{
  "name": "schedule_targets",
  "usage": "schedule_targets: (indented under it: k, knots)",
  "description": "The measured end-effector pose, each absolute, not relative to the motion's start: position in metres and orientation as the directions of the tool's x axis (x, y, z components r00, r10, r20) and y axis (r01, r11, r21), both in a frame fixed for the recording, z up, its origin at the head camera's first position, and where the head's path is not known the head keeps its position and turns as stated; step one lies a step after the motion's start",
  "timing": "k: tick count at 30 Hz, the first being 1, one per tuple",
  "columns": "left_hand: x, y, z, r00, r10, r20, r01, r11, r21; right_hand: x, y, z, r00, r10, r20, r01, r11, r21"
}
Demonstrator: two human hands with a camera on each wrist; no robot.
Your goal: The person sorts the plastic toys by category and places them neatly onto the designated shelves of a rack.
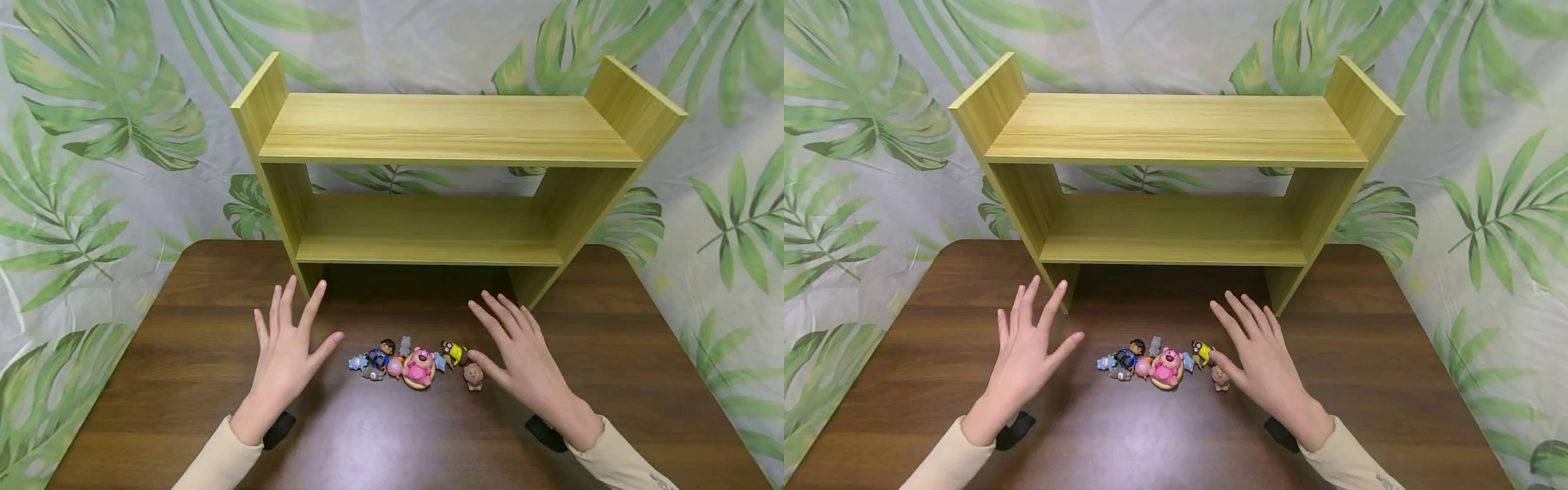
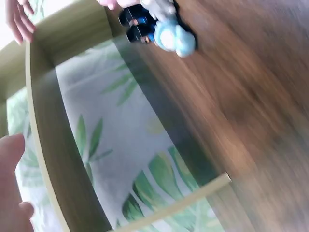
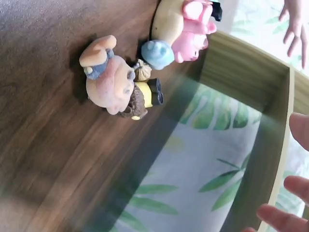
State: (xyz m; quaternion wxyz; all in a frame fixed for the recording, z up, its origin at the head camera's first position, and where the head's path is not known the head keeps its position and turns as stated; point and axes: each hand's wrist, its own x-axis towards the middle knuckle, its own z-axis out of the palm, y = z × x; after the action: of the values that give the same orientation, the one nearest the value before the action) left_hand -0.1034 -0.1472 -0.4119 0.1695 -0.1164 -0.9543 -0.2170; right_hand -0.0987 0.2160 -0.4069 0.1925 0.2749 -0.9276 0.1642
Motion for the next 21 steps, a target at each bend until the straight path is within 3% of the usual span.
schedule_targets:
  k: [10, 21]
  knots:
    - [-0.135, -0.167, -0.415, -0.806, 0.114, 0.581, 0.453, 0.751, 0.480, -0.097, 0.216, -0.415, -0.726, -0.523, 0.447, -0.667, 0.695, -0.269]
    - [-0.158, -0.174, -0.425, -0.778, 0.112, 0.618, 0.496, 0.713, 0.495, -0.087, 0.219, -0.432, -0.745, -0.525, 0.412, -0.653, 0.699, -0.290]
